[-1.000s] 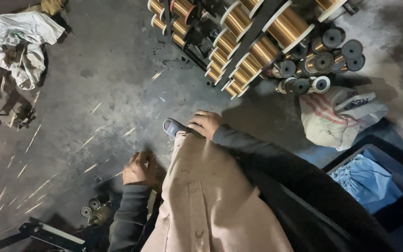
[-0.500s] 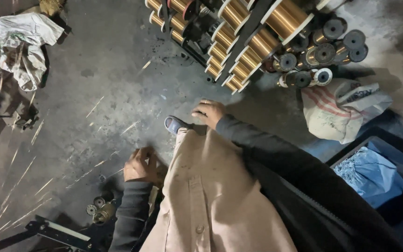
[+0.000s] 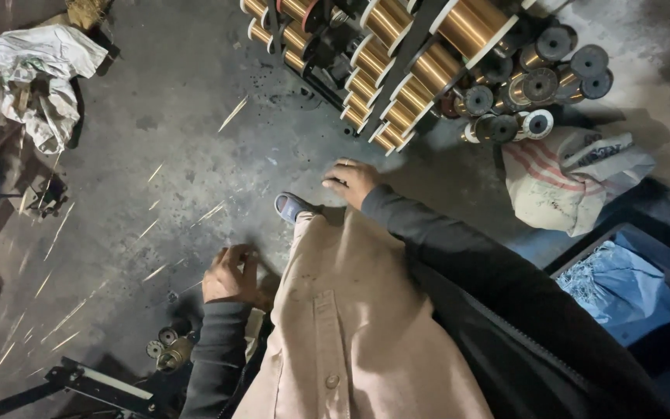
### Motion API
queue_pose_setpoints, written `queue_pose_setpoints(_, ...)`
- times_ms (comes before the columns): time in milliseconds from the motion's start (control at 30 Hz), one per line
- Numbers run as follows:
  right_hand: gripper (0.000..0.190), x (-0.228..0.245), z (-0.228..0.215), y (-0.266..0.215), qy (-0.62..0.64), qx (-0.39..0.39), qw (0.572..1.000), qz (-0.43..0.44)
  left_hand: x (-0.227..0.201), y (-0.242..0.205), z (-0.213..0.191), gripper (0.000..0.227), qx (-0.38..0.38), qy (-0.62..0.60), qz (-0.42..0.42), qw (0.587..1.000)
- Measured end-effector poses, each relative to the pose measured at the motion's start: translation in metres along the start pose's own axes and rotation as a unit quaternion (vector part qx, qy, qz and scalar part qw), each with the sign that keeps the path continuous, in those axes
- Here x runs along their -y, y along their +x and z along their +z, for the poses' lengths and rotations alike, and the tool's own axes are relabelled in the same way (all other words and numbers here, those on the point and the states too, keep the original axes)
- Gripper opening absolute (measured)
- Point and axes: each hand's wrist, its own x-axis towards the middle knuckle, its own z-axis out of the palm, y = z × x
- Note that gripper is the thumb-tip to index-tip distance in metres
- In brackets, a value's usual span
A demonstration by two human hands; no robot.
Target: The person stands in a workshop and handles copper wire spools on a vertical rack. They touch and adjust the spools with their hands, then pick up a small metal component from the floor and place it onto the rack.
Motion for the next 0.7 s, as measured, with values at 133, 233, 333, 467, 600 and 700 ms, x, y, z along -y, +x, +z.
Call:
queue_pose_setpoints(133,0.012,-0.006,-0.003,0.001,0.025,0.01,0.999,0.027,-0.003,-0.002,-0.003,0.023,0.017,-0.001,-0.007,1.0)
queue_pose_setpoints(233,0.013,-0.007,-0.005,-0.001,0.027,0.004,0.999,0.019,-0.003,-0.002,-0.004,0.021,0.013,0.003,-0.01,1.0)
queue_pose_setpoints(333,0.014,-0.016,0.001,0.0,0.018,-0.001,1.0,0.009,0.002,-0.003,-0.003,0.019,0.007,0.006,-0.012,1.0)
queue_pose_setpoints(467,0.014,-0.016,-0.004,-0.002,0.023,-0.004,1.0,-0.002,0.009,-0.004,0.0,0.021,-0.01,-0.005,0.01,1.0)
queue_pose_setpoints(600,0.01,-0.012,-0.006,-0.004,0.01,-0.011,1.0,-0.016,0.0,-0.007,-0.009,0.02,-0.018,-0.005,0.006,1.0)
queue_pose_setpoints(700,0.009,-0.009,-0.006,-0.004,0.02,-0.013,1.0,-0.007,0.002,-0.009,-0.012,0.02,-0.025,-0.013,0.014,0.999)
